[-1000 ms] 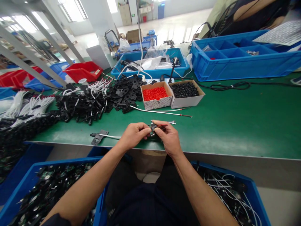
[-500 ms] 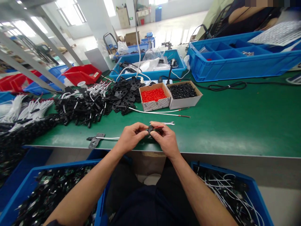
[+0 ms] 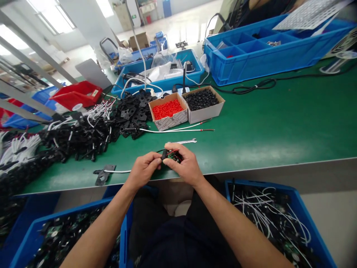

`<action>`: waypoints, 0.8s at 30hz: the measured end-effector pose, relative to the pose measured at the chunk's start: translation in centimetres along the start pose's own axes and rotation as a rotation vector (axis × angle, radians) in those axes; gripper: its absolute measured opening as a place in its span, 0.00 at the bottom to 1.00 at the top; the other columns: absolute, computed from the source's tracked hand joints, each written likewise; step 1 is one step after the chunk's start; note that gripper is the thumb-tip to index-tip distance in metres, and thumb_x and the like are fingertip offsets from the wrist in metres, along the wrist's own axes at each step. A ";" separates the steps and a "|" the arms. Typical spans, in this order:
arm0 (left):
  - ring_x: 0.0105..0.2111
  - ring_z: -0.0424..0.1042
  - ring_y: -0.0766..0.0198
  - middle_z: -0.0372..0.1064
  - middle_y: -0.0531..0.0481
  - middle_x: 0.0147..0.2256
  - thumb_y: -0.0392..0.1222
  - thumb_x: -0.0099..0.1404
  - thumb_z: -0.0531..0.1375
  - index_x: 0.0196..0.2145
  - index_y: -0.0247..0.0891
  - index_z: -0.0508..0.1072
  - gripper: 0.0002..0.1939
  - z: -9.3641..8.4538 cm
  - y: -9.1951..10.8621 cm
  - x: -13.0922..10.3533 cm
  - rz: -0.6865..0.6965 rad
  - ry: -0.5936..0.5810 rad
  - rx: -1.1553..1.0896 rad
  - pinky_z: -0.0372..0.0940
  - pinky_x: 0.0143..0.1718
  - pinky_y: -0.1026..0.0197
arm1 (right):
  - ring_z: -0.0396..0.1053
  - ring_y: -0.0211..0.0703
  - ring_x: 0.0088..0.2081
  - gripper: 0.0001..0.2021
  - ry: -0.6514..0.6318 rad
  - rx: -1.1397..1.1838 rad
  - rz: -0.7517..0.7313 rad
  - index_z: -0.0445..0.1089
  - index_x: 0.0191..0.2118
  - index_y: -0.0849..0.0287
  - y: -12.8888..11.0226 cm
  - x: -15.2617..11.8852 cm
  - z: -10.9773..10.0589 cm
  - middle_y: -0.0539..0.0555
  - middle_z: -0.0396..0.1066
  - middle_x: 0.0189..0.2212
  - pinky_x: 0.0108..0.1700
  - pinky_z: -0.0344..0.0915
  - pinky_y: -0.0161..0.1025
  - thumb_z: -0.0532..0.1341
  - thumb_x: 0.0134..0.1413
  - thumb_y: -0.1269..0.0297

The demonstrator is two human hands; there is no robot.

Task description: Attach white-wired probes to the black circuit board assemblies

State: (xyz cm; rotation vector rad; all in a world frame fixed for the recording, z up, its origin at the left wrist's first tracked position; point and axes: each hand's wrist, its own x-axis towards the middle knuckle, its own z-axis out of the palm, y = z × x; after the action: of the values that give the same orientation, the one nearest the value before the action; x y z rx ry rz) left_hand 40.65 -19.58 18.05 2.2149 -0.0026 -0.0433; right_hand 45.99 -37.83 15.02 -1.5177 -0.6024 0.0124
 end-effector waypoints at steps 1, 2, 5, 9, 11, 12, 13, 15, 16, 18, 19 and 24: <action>0.27 0.66 0.69 0.68 0.53 0.25 0.48 0.69 0.54 0.36 0.35 0.73 0.15 0.2 -0.1 0.0 0.007 0.020 0.000 0.59 0.31 0.67 | 0.64 0.35 0.55 0.19 0.000 0.002 -0.004 0.70 0.51 0.61 0.0 0.0 0.0 0.53 0.66 0.50 0.61 0.60 0.32 0.64 0.57 0.56; 0.26 0.65 0.69 0.67 0.53 0.25 0.48 0.69 0.53 0.36 0.35 0.73 0.15 0.5 -0.2 -0.1 0.010 0.034 -0.002 0.58 0.31 0.67 | 0.64 0.35 0.55 0.19 -0.001 0.005 -0.009 0.70 0.51 0.61 -0.1 0.0 0.0 0.53 0.66 0.50 0.61 0.60 0.32 0.64 0.57 0.57; 0.25 0.64 0.70 0.66 0.54 0.24 0.48 0.69 0.54 0.36 0.35 0.72 0.14 0.8 -0.4 -0.2 0.008 0.063 -0.008 0.58 0.30 0.68 | 0.64 0.35 0.55 0.18 0.000 0.014 -0.022 0.69 0.51 0.60 -0.1 -0.1 0.0 0.52 0.66 0.50 0.61 0.60 0.32 0.64 0.58 0.57; 0.26 0.64 0.70 0.67 0.54 0.25 0.49 0.70 0.54 0.39 0.36 0.73 0.14 0.4 -0.4 -0.2 -0.011 0.022 -0.029 0.58 0.29 0.68 | 0.64 0.35 0.56 0.18 -0.005 0.006 -0.019 0.70 0.51 0.60 -0.2 0.0 0.0 0.52 0.66 0.50 0.62 0.59 0.32 0.64 0.58 0.57; 0.25 0.64 0.71 0.68 0.53 0.27 0.49 0.70 0.54 0.39 0.35 0.73 0.15 0.0 -0.4 -0.1 -0.031 -0.030 -0.066 0.57 0.28 0.68 | 0.63 0.35 0.56 0.18 -0.008 0.000 -0.015 0.70 0.51 0.60 -0.2 0.0 0.0 0.52 0.66 0.51 0.62 0.59 0.32 0.64 0.58 0.57; 0.24 0.63 0.71 0.68 0.53 0.27 0.50 0.69 0.54 0.39 0.35 0.73 0.15 -0.2 -0.4 0.0 -0.045 -0.057 -0.089 0.57 0.27 0.68 | 0.63 0.35 0.56 0.18 -0.010 0.000 -0.015 0.70 0.51 0.60 -0.2 0.0 -0.1 0.52 0.65 0.51 0.62 0.59 0.32 0.64 0.58 0.57; 0.23 0.62 0.71 0.68 0.53 0.26 0.50 0.69 0.55 0.38 0.35 0.73 0.15 -0.3 -0.4 0.0 -0.058 -0.076 -0.109 0.56 0.25 0.68 | 0.63 0.35 0.56 0.18 -0.012 0.000 -0.016 0.70 0.51 0.60 -0.2 0.0 -0.1 0.52 0.65 0.51 0.62 0.59 0.32 0.64 0.57 0.57; 0.21 0.61 0.71 0.65 0.53 0.23 0.51 0.69 0.55 0.35 0.34 0.72 0.16 -0.3 -0.5 0.1 -0.071 -0.078 -0.128 0.56 0.24 0.68 | 0.63 0.35 0.56 0.19 -0.017 0.001 -0.020 0.70 0.51 0.61 -0.2 0.0 0.0 0.52 0.65 0.51 0.63 0.59 0.32 0.65 0.57 0.57; 0.21 0.61 0.71 0.64 0.54 0.22 0.51 0.69 0.55 0.35 0.34 0.72 0.16 -0.2 -0.6 0.0 -0.065 -0.055 -0.117 0.56 0.23 0.68 | 0.63 0.35 0.56 0.19 -0.019 -0.001 -0.021 0.70 0.51 0.61 -0.2 0.0 0.0 0.52 0.65 0.51 0.63 0.59 0.32 0.65 0.57 0.57; 0.23 0.63 0.70 0.65 0.53 0.23 0.48 0.68 0.56 0.35 0.34 0.72 0.14 0.4 -0.7 -0.2 -0.011 0.029 -0.036 0.58 0.26 0.68 | 0.63 0.35 0.56 0.19 -0.024 -0.014 -0.028 0.70 0.51 0.61 -0.1 -0.1 0.1 0.52 0.65 0.51 0.63 0.58 0.33 0.65 0.58 0.56; 0.24 0.65 0.69 0.67 0.52 0.25 0.46 0.68 0.56 0.35 0.34 0.73 0.12 0.7 -0.8 -0.4 0.037 0.085 0.031 0.59 0.28 0.67 | 0.63 0.35 0.56 0.19 -0.022 -0.022 -0.034 0.70 0.51 0.61 -0.1 -0.1 0.1 0.53 0.65 0.51 0.63 0.58 0.32 0.65 0.58 0.56; 0.31 0.69 0.68 0.71 0.50 0.31 0.39 0.66 0.59 0.37 0.35 0.74 0.06 2.6 -1.2 -0.9 0.291 0.388 0.325 0.62 0.34 0.66 | 0.63 0.33 0.56 0.17 -0.003 -0.058 -0.057 0.70 0.50 0.61 0.2 0.1 0.3 0.51 0.66 0.50 0.63 0.58 0.31 0.65 0.57 0.59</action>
State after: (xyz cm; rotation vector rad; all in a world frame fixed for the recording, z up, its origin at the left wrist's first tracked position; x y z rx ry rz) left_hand 39.62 -20.90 15.56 2.4884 -0.1243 0.5840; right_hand 46.00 -37.51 14.85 -1.5558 -0.6534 -0.0466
